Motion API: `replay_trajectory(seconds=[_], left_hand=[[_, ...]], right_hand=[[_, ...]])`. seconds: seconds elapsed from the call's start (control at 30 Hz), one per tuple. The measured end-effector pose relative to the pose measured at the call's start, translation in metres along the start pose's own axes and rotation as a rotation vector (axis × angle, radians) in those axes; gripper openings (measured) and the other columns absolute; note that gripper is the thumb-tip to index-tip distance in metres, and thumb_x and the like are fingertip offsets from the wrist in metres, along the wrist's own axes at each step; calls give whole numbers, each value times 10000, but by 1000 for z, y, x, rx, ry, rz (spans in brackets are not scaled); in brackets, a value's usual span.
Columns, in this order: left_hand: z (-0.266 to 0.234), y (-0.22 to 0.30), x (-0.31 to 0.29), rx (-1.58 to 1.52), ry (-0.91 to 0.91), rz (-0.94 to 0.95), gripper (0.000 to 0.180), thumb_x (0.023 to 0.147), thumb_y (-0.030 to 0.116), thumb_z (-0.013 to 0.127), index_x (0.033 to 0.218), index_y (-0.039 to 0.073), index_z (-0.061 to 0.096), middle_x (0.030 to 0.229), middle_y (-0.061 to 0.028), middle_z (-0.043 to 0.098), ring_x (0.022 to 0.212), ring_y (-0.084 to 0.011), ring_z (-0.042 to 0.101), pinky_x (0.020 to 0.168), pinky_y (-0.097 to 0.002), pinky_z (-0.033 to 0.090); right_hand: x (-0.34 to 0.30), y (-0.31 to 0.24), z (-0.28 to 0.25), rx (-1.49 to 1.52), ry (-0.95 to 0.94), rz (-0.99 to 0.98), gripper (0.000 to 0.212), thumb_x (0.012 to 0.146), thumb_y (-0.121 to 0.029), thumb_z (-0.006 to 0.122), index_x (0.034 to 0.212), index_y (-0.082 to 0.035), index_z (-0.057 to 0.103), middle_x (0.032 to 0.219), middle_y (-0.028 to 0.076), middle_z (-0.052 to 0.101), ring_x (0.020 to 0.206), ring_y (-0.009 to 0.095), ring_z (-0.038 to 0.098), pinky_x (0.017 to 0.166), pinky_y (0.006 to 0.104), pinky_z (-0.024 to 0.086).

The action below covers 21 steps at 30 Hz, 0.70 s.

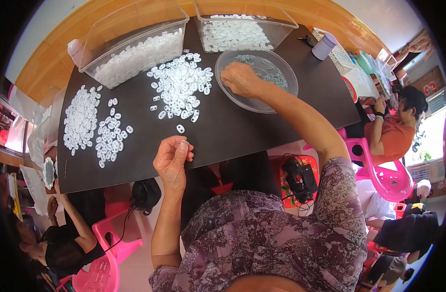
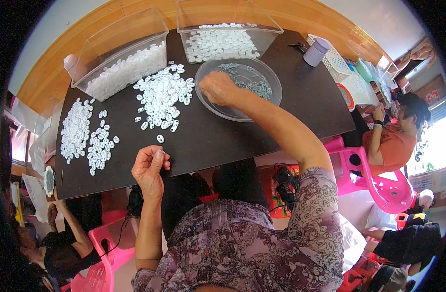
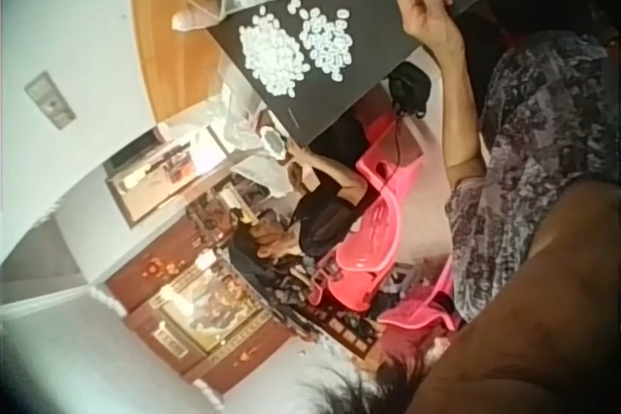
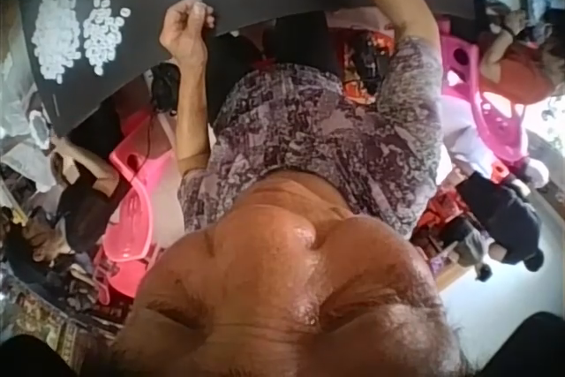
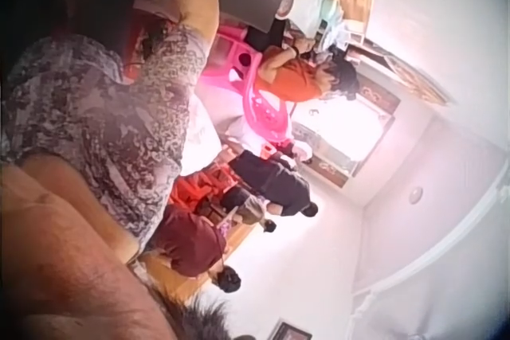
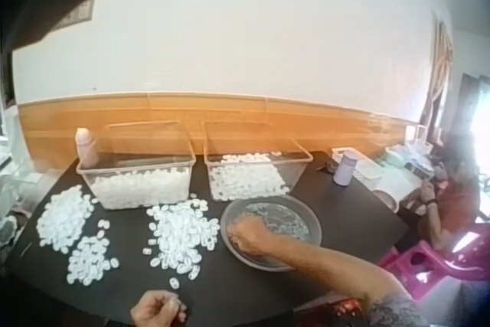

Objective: The recorder is assembling small white plastic components by manually inserting tiny grey pieces into them.

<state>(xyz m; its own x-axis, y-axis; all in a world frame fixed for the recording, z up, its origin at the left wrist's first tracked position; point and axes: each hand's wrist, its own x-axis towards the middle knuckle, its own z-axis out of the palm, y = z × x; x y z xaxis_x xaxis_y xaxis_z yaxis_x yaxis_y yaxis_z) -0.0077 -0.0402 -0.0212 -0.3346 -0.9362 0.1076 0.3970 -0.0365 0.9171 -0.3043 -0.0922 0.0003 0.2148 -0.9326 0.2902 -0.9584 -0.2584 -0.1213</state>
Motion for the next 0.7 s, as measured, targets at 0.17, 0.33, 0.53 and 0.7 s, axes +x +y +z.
replay_trajectory(seconds=[0.17, 0.33, 0.53, 0.7], left_hand=[[-1, 0, 0, -10, 0, -7, 157, 860, 111, 621, 932, -22, 581, 748, -80, 615, 600, -98, 543, 547, -213, 461], [-2, -1, 1, -1, -13, -11, 149, 862, 108, 617, 932, -19, 582, 757, -79, 619, 603, -99, 548, 555, -211, 462], [-1, 0, 0, 17, -12, 13, 137, 863, 100, 613, 930, -15, 583, 756, -77, 620, 601, -98, 549, 556, -211, 464], [-1, 1, -1, 31, -8, 12, 127, 862, 92, 612, 928, -13, 584, 753, -75, 619, 601, -96, 550, 551, -210, 463]], right_hand=[[-1, 3, 3, -100, 20, -38, 58, 735, -87, 544, 702, -40, 544, 729, 159, 567, 745, 368, 546, 685, 462, 438], [-11, -3, -10, -18, -3, 138, 44, 740, -84, 543, 737, -41, 540, 736, 152, 572, 754, 366, 547, 700, 463, 439], [-18, 2, -10, 82, 159, 109, 80, 749, -94, 576, 818, -65, 604, 789, 126, 599, 814, 342, 558, 719, 442, 441], [-10, 0, 0, 71, 179, 103, 104, 734, -119, 612, 821, -86, 660, 781, 115, 600, 816, 324, 561, 725, 426, 442]])
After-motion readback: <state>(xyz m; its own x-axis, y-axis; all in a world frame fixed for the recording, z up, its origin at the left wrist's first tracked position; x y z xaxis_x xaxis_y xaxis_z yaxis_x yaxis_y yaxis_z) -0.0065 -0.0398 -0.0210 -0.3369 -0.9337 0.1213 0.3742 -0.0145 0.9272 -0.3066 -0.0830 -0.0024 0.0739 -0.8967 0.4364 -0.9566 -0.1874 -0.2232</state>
